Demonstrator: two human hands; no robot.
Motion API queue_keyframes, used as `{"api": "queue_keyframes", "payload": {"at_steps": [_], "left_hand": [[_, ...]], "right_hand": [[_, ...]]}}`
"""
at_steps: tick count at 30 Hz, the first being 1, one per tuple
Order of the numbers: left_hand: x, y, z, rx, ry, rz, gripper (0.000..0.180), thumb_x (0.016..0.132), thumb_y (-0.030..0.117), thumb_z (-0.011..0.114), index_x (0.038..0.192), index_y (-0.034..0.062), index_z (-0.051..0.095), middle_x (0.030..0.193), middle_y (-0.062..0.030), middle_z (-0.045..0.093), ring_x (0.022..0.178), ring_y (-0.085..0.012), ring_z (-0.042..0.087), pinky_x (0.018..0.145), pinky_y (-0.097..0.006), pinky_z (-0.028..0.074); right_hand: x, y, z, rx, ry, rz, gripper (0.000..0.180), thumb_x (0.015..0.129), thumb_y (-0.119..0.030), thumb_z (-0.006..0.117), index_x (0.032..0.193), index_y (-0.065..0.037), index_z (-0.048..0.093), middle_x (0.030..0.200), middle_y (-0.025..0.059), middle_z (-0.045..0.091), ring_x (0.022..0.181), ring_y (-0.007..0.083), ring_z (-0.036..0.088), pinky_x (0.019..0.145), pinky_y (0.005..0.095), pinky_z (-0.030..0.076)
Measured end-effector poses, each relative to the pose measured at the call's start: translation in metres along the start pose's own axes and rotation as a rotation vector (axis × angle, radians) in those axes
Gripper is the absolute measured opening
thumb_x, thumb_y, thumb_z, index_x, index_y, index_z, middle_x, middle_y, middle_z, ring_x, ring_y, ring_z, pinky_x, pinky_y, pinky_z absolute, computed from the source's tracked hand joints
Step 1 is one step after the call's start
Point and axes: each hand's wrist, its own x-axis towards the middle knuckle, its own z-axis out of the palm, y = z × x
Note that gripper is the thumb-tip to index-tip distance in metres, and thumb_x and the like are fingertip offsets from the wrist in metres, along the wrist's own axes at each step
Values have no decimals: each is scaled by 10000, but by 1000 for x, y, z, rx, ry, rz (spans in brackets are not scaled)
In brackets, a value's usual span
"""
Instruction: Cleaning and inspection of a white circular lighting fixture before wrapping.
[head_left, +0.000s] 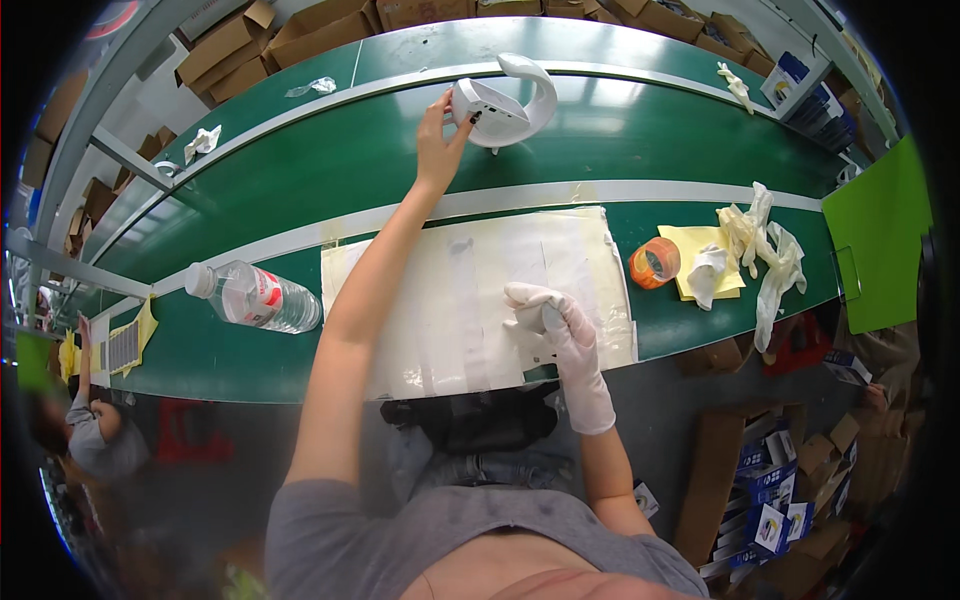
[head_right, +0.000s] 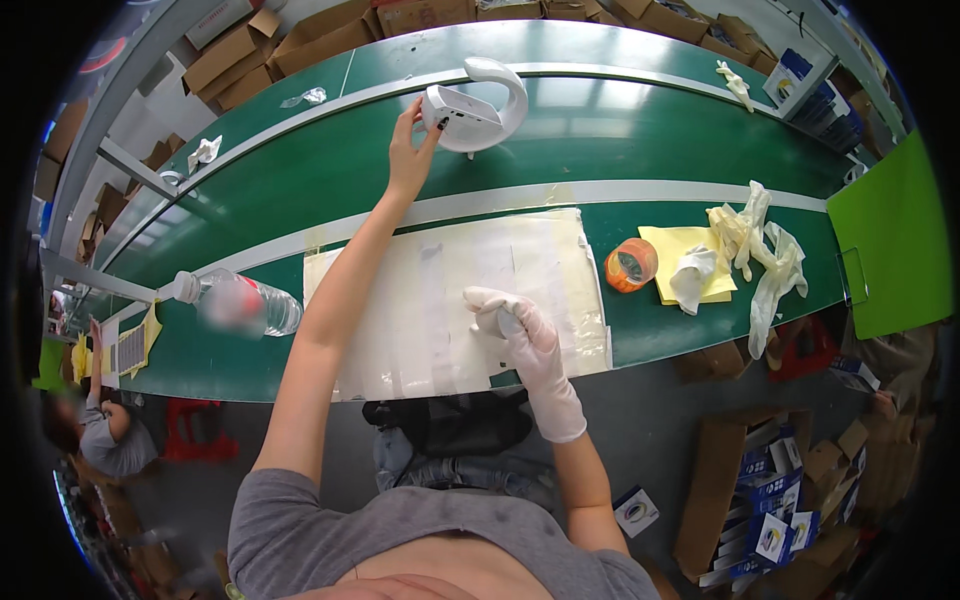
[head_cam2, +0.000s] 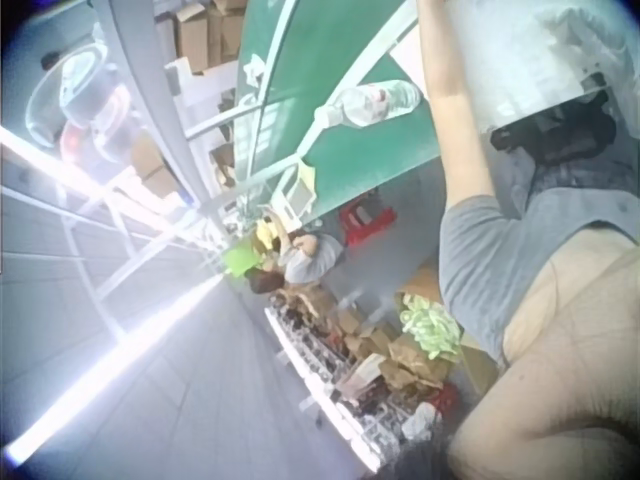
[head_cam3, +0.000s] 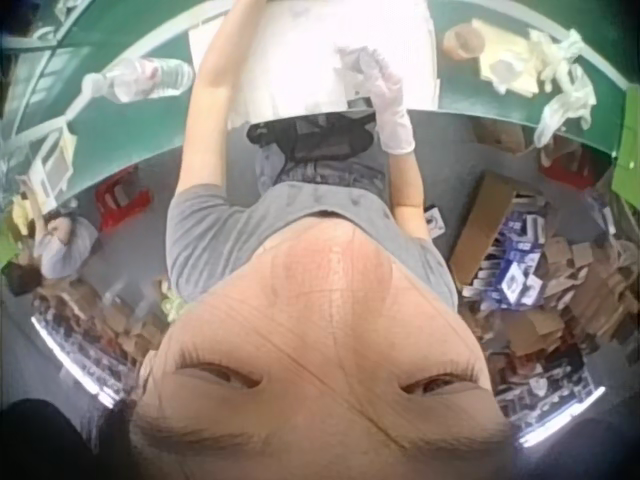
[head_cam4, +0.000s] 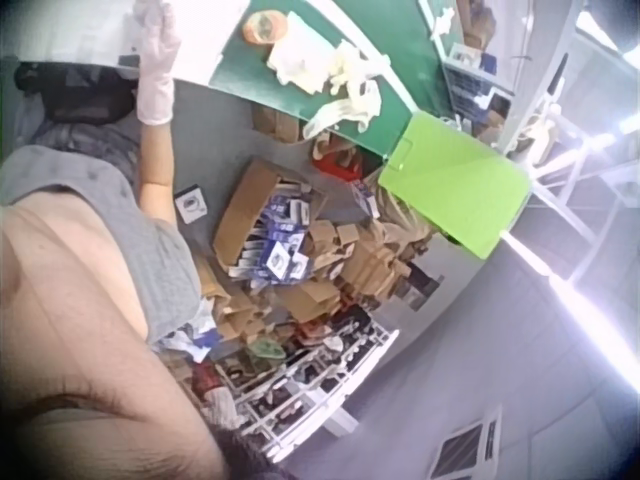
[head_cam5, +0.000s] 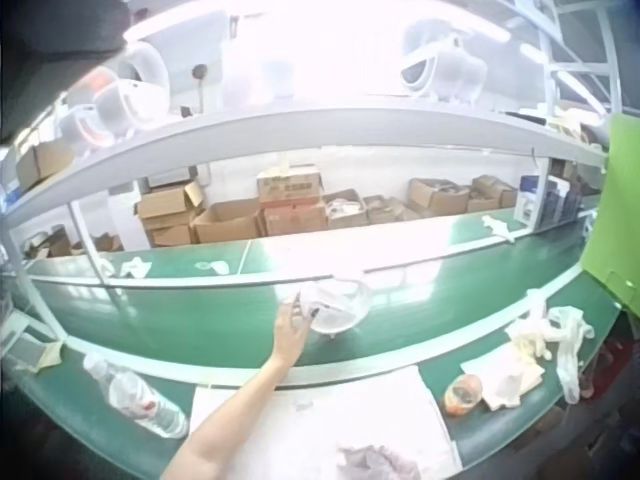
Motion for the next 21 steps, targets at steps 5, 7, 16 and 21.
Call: {"api": "queue_keyframes", "payload": {"at_steps": [5,7,16,21], "left_hand": [[-19,-10,-25,-112,-41,-165,658,793,139,772,1361,27,460,1174,-167,622,1067,-258,617,928,-377,491],[-24,-14,-30,-42,-138,-224,716,744,168,813,1344,16,453,1154,-159,639,1075,-261,624,938,-374,484],[-34,-5,-27,-23,-200,-189,634,796,272,779,1290,7,482,1123,-153,650,1066,-275,626,939,-382,475],[-36,19,-39,-48,60,-179,370,948,280,602,1193,9,547,1071,-142,658,988,-256,624,899,-361,465]], "right_hand": [[1,1,1,-58,1,-9,279,1047,-197,436,1113,31,584,1241,167,617,1107,230,616,892,357,547],[0,2,2,-12,2,12,280,1049,-190,428,1138,23,587,1236,168,620,1117,240,617,895,358,547],[9,-3,-26,407,181,117,484,1047,-287,386,1363,76,435,1342,244,531,1243,345,539,1056,439,445],[27,-18,-16,555,239,190,564,1048,-341,348,1433,70,336,1422,246,450,1314,336,470,1098,428,407]]}}
